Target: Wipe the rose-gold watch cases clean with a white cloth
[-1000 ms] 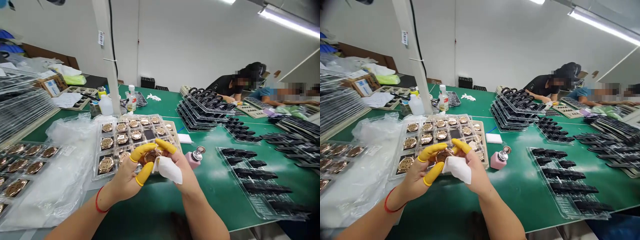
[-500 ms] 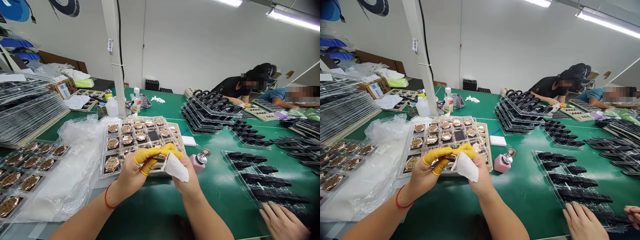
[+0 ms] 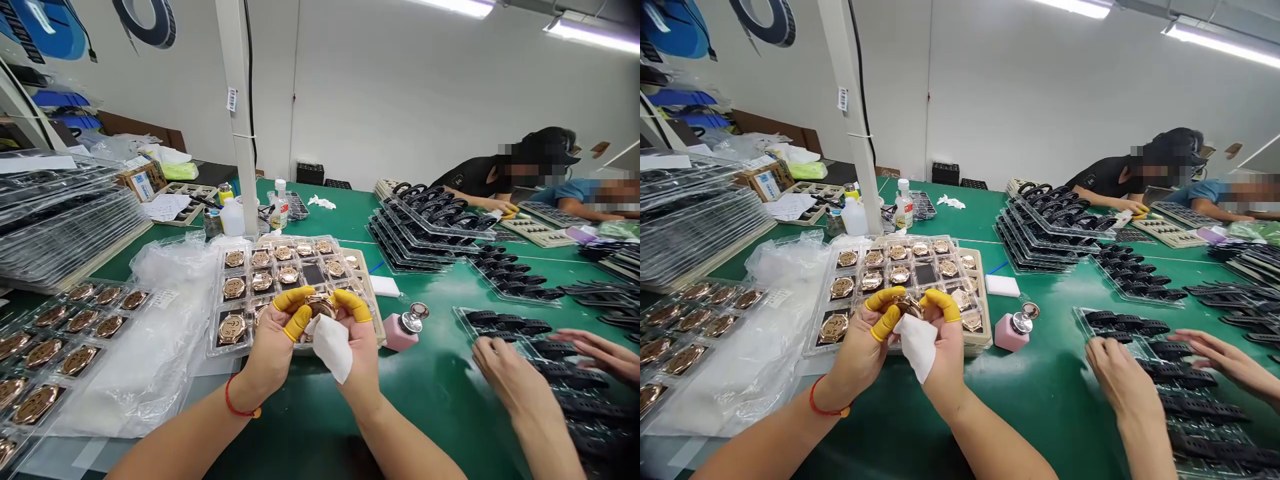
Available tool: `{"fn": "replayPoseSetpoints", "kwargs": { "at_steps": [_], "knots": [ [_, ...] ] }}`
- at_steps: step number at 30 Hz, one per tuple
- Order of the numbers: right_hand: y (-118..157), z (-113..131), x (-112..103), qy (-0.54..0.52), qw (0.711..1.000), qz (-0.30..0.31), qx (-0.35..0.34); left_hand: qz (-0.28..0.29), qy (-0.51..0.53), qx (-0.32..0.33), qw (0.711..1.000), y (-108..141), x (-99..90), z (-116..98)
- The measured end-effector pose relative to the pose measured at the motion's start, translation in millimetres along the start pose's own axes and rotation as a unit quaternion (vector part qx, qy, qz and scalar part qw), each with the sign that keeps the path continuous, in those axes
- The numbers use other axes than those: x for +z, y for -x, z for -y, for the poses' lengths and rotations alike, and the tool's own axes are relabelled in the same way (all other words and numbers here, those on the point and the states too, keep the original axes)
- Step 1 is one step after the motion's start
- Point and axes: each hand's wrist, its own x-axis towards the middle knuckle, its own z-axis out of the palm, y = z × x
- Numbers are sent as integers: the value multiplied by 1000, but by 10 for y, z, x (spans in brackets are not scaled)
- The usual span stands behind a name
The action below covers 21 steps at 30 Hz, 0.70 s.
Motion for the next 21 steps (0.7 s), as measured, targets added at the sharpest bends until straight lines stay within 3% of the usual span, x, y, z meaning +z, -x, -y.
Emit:
{"fn": "replayPoseSetpoints", "kwargs": {
  "at_steps": [4,6,8,10,11,13,15,17,21],
  "knots": [
    [-27,67,-17,112,989,71,-61,17,13,-53,998,27,16,-1],
    [-105,179,-232,175,974,99,-106,54,15,-80,995,52,24,4],
    [-255,352,-712,219,960,103,-140,91,20,-120,988,75,32,-3],
    [-445,534,-1421,232,957,83,-149,114,30,-147,982,86,36,-33],
    [-536,603,-1804,275,944,102,-151,119,36,-151,981,86,35,-57],
    [-670,673,-2471,346,923,61,-157,112,41,-148,982,71,26,-108],
    [-726,663,-2856,363,921,66,-126,83,28,-126,988,43,10,-147],
    [-724,627,-2935,355,925,83,-108,42,-16,-84,995,13,-9,-158],
    [-689,629,-2695,298,937,128,-129,11,-149,14,989,-18,-65,-125]
  ]
}}
